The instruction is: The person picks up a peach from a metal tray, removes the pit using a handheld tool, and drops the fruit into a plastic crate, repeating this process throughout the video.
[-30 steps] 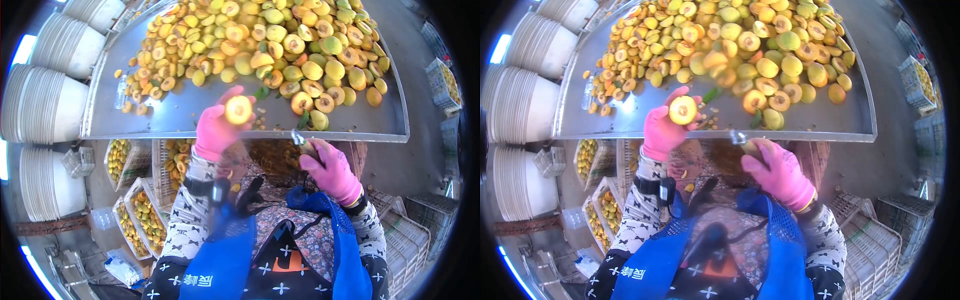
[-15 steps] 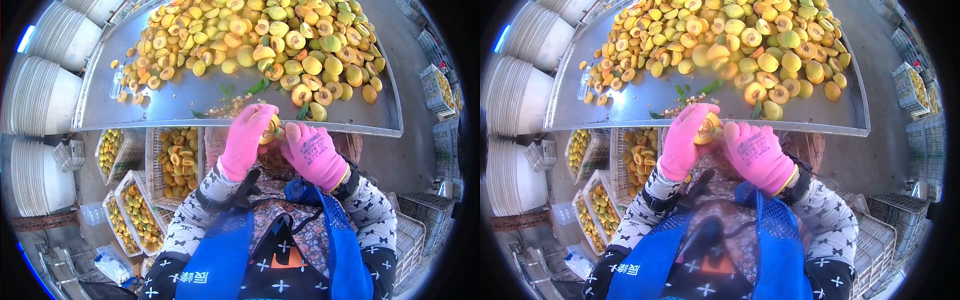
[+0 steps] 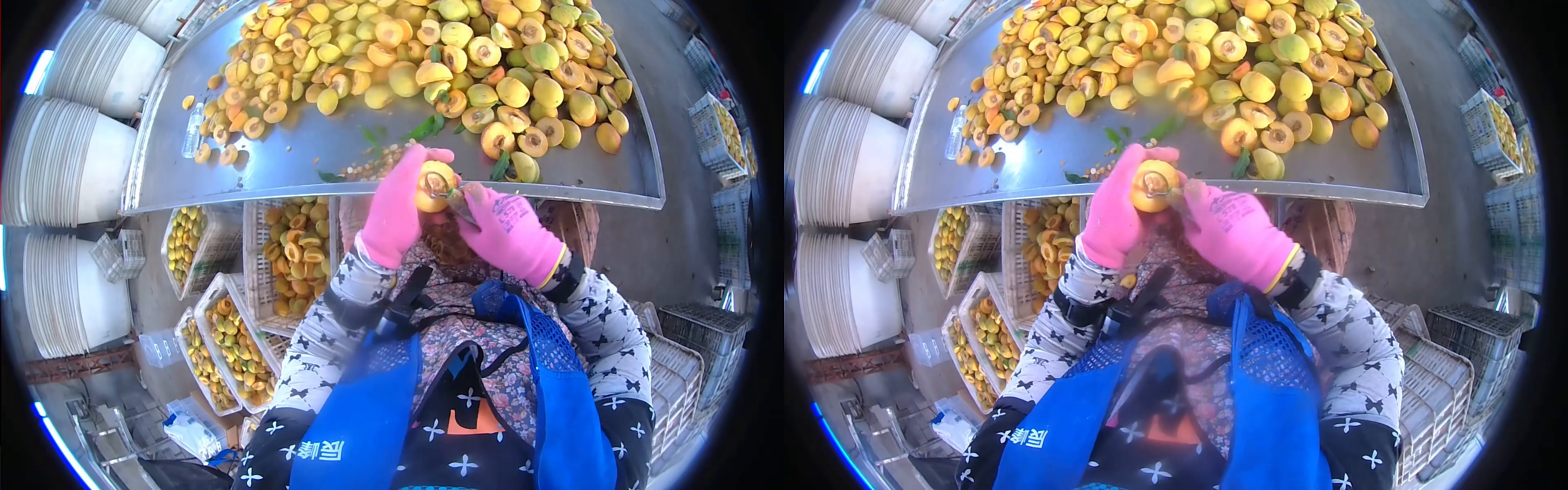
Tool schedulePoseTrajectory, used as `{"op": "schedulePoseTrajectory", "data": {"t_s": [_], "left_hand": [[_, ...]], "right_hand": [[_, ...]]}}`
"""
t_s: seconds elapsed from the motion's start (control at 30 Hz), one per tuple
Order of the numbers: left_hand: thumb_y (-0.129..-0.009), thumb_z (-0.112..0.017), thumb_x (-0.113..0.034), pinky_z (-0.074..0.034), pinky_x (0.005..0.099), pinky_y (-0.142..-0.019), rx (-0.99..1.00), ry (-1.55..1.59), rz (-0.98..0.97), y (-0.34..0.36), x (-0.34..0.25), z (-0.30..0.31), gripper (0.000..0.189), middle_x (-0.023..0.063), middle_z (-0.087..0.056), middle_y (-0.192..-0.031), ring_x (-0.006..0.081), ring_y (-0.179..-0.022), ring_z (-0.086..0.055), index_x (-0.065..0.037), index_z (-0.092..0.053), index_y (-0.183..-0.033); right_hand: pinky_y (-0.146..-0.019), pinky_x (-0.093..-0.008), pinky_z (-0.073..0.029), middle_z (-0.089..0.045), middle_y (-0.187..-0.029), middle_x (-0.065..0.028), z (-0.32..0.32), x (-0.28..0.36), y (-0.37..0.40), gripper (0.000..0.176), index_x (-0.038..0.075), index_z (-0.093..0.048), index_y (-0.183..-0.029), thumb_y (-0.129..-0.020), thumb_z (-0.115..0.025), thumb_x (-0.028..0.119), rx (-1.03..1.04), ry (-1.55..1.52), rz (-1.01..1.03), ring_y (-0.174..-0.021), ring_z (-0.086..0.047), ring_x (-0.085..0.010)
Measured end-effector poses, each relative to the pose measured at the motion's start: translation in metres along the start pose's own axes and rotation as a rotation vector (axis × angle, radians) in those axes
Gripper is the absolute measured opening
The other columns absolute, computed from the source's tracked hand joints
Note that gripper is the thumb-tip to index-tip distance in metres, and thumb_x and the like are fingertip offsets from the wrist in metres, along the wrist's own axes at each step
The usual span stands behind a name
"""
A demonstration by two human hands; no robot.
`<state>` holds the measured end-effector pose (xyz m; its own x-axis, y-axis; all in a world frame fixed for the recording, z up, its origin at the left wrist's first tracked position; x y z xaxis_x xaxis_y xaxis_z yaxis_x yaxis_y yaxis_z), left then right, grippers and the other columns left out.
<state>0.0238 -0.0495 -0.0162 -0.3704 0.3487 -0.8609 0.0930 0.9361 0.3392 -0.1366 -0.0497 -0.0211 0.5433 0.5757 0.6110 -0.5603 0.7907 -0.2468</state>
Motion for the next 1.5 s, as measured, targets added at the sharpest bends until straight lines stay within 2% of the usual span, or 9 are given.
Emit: {"op": "schedulePoseTrajectory", "data": {"t_s": [0.13,0.23,0.33,0.57,0.87,1.1,1.2,1.27,1.5], "left_hand": [[-0.099,-0.046,-0.032,-0.057,0.0409,-0.085,0.124,0.318,-0.082,0.005,-0.011,0.008,0.047,0.0159,-0.065,-0.116,0.0275,-0.099,-0.066,-0.003,-0.051,-0.135],[-0.092,-0.051,-0.026,-0.046,0.0483,-0.106,0.095,0.525,-0.352,0.006,-0.021,-0.001,0.053,0.0188,-0.062,-0.124,0.0334,-0.118,-0.058,-0.001,-0.048,-0.139],[-0.086,-0.053,-0.023,-0.033,0.0509,-0.116,0.293,0.553,-0.287,0.010,-0.019,-0.014,0.059,0.0197,-0.060,-0.128,0.0368,-0.131,-0.048,0.000,-0.048,-0.139],[-0.102,-0.051,-0.022,-0.052,0.0442,-0.092,0.001,0.358,-0.345,0.010,-0.015,-0.025,0.032,0.0127,-0.063,-0.111,0.0285,-0.103,-0.063,-0.001,-0.056,-0.126],[-0.095,-0.059,-0.008,-0.052,0.0332,-0.085,0.005,0.318,-0.254,0.016,-0.002,-0.025,0.028,0.0095,-0.062,-0.103,0.0195,-0.095,-0.061,0.002,-0.056,-0.121],[-0.090,-0.062,-0.006,-0.057,0.0351,-0.083,-0.142,0.159,-0.337,0.012,-0.006,-0.018,0.025,0.0109,-0.068,-0.099,0.0217,-0.089,-0.067,0.001,-0.061,-0.114],[-0.093,-0.063,-0.013,-0.057,0.0354,-0.084,-0.175,0.175,-0.403,0.011,-0.009,-0.021,0.024,0.0110,-0.068,-0.098,0.0223,-0.089,-0.067,0.001,-0.062,-0.113],[-0.097,-0.062,-0.017,-0.056,0.0322,-0.078,-0.171,0.220,-0.303,0.010,-0.013,-0.022,0.024,0.0098,-0.066,-0.095,0.0189,-0.084,-0.065,0.002,-0.062,-0.110],[-0.103,-0.056,-0.032,-0.054,0.0290,-0.064,-0.304,0.155,-0.318,0.016,-0.011,-0.022,0.034,0.0104,-0.066,-0.086,0.0174,-0.071,-0.063,0.001,-0.063,-0.096]], "right_hand": [[-0.064,-0.0458,-0.051,-0.065,-0.083,-0.0173,0.024,0.006,-0.002,0.028,0.003,-0.056,-0.105,-0.083,-0.070,0.013,-0.146,-0.128,0.033,-0.074,-0.065,-0.0387],[-0.064,-0.0461,-0.051,-0.062,-0.083,-0.0179,0.025,0.016,0.007,0.023,0.006,-0.055,-0.101,-0.083,-0.069,0.009,-0.204,-0.263,-0.100,-0.074,-0.064,-0.0393],[-0.062,-0.0439,-0.051,-0.066,-0.082,-0.0175,0.022,0.026,0.004,0.032,0.002,-0.056,-0.109,-0.082,-0.073,0.007,-0.267,-0.043,0.040,-0.073,-0.066,-0.0385],[-0.071,-0.0451,-0.049,-0.065,-0.095,-0.0156,0.016,0.020,0.006,0.034,0.004,-0.056,-0.111,-0.084,-0.070,0.018,-0.097,0.183,-0.044,-0.082,-0.065,-0.0359],[-0.067,-0.0432,-0.048,-0.060,-0.086,-0.0089,0.008,0.011,0.010,0.028,0.008,-0.052,-0.103,-0.086,-0.064,0.026,-0.018,0.467,0.089,-0.072,-0.064,-0.0286],[-0.065,-0.0423,-0.053,-0.067,-0.089,-0.0187,-0.021,0.023,0.008,0.024,0.001,-0.051,-0.100,-0.090,-0.064,0.019,0.128,-0.212,-0.233,-0.083,-0.068,-0.0369],[-0.063,-0.0440,-0.052,-0.065,-0.085,-0.0186,-0.027,0.031,0.008,0.021,0.001,-0.052,-0.102,-0.089,-0.063,0.013,-0.121,-0.457,0.023,-0.080,-0.067,-0.0381],[-0.059,-0.0474,-0.044,-0.054,-0.070,-0.0170,-0.018,0.030,0.006,0.030,0.000,-0.049,-0.099,-0.081,-0.071,0.009,-0.069,-0.380,0.093,-0.067,-0.057,-0.0413],[-0.054,-0.0428,-0.049,-0.060,-0.071,-0.0193,-0.031,0.029,0.010,0.027,-0.002,-0.050,-0.104,-0.084,-0.064,0.011,-0.038,-0.444,-0.022,-0.060,-0.062,-0.0365]]}}
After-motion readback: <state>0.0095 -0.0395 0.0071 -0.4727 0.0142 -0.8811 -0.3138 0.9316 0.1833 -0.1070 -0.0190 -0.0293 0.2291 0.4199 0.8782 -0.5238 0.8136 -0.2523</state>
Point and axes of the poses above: each hand's wrist, its own y-axis away from the middle knuckle, its own z-axis out of the back of the hand, x = y × z, the point moved 4 cm from there along -y, towards the middle knuckle
